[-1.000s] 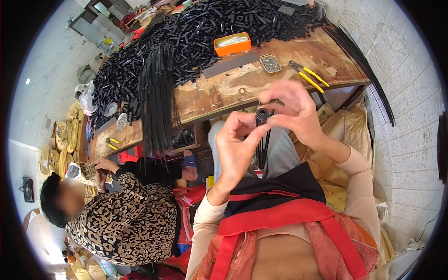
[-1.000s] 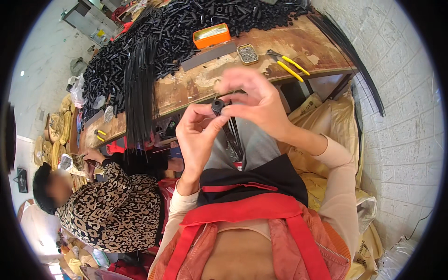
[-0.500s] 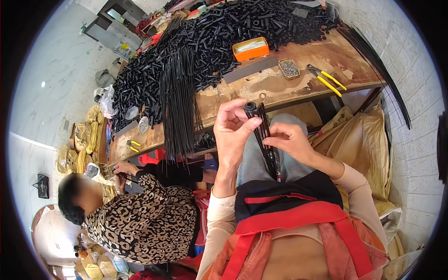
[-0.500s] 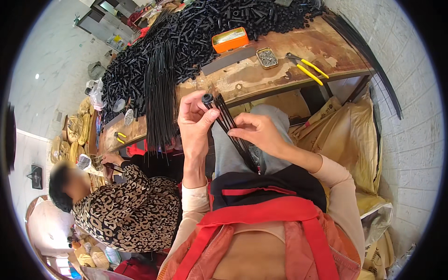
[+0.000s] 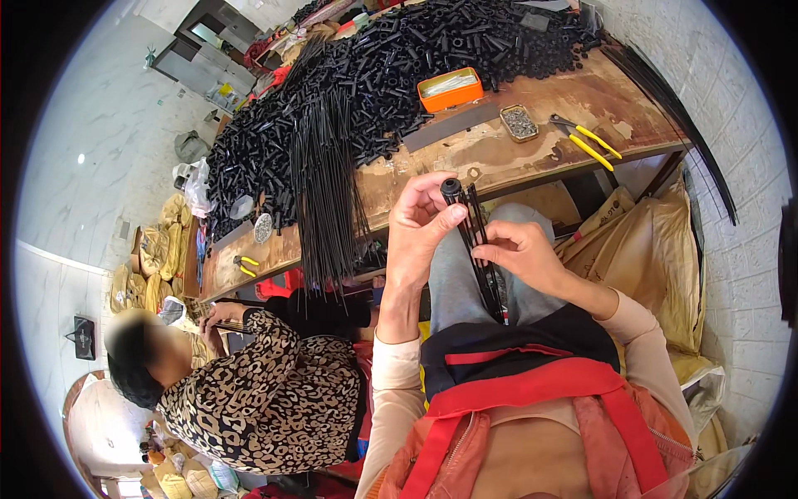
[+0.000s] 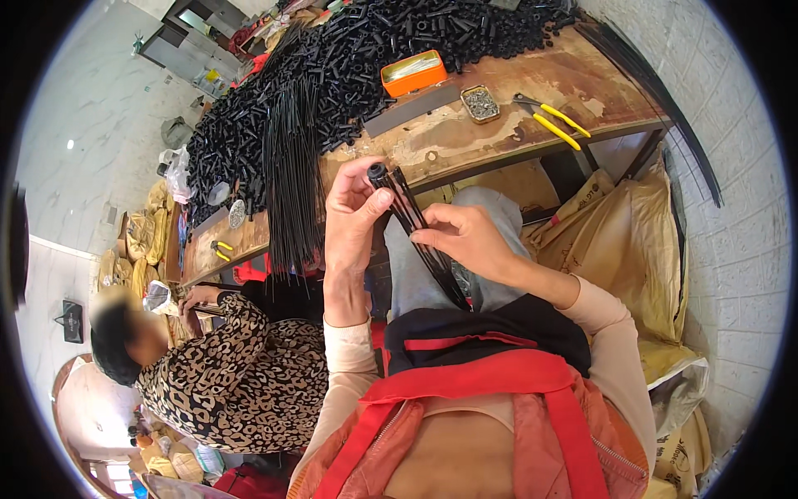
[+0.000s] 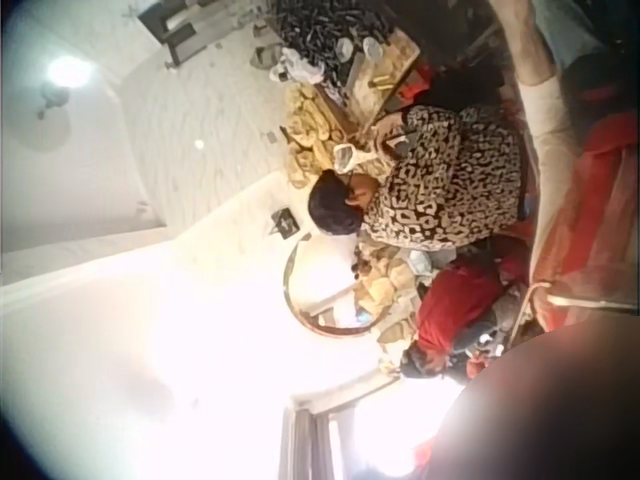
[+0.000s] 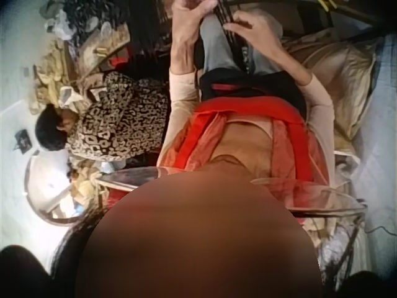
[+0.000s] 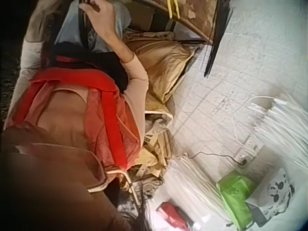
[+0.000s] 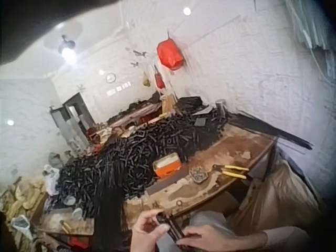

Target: Manually fitting black wire bundles into plastic frames and securing them using a hand tool at a factory workbench.

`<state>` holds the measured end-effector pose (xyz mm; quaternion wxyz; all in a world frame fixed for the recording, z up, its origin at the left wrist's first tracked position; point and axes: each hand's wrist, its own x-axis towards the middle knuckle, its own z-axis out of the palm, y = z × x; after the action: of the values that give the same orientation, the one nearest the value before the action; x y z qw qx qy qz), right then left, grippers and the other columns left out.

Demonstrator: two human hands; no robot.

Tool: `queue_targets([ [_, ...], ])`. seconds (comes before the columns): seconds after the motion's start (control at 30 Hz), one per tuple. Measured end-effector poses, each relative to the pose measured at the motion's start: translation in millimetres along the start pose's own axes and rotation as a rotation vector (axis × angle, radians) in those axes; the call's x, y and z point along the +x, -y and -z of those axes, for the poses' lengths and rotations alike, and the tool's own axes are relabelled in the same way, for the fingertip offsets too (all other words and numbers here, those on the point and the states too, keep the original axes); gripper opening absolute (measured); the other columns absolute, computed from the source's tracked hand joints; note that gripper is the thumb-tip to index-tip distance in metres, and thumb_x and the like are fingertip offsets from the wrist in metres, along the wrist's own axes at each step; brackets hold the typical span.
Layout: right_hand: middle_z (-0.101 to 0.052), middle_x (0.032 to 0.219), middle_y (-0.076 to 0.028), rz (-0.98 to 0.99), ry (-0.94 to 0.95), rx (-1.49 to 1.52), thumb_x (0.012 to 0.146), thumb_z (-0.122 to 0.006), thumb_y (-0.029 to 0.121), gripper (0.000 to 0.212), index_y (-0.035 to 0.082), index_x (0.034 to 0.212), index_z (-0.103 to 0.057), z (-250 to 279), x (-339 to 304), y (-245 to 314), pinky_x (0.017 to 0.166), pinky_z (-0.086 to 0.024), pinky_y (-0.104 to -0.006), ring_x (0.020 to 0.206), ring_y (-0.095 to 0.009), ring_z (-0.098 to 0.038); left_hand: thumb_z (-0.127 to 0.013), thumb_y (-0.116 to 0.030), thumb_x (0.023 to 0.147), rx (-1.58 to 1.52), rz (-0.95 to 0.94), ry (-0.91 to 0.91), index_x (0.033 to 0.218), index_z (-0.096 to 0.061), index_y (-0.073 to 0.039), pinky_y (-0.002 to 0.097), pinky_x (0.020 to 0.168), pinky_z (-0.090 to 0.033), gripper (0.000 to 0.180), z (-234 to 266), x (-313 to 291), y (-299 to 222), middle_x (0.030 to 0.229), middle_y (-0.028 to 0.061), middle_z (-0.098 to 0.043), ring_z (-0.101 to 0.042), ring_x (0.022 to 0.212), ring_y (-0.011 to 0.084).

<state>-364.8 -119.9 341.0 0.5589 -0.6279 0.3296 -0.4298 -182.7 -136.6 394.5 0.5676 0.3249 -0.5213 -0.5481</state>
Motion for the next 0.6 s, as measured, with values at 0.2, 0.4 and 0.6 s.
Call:
queue_targets([
  [0.2,-0.065,0.079,-0.001,-0.001,-0.053,0.03,0.09,-0.067,0.006,0.009,-0.002,0.092,-0.066,-6.6,9.6,-2.5,0.065,-0.049,-0.0227,0.074,-0.005,-0.059,-0.065,-0.004,0.092,0.149,-0.05,-0.081,0.126,-0.058,-0.002,0.0217,0.082,-0.047,0.036,-18.9,-8.5,-4.8,0.099,0.0008,-0.063,-0.058,0.089,0.0066],
  [0.4,-0.066,0.074,-0.003,0.065,-0.079,-0.073,0.087,-0.071,0.008,0.011,-0.002,0.09,-0.067,-14.5,26.3,6.4,0.061,-0.047,-0.023,0.07,-0.004,-0.058,-0.065,-0.005,0.093,0.221,-0.25,-0.244,0.123,-0.059,0.001,0.0212,0.083,-0.046,0.031,-21.3,-4.9,-12.6,0.104,0.0033,-0.065,-0.058,0.092,0.0063],
  [0.6,-0.067,0.073,-0.005,0.101,-0.107,-0.071,0.085,-0.073,0.01,0.015,-0.002,0.091,-0.069,-18.7,31.0,-8.3,0.06,-0.048,-0.0246,0.068,-0.005,-0.058,-0.062,-0.01,0.094,0.042,-0.207,-0.118,0.124,-0.058,0.002,0.0312,0.087,-0.052,0.032,-9.1,-3.0,-3.8,0.101,0.0116,-0.068,-0.066,0.091,0.0192],
])
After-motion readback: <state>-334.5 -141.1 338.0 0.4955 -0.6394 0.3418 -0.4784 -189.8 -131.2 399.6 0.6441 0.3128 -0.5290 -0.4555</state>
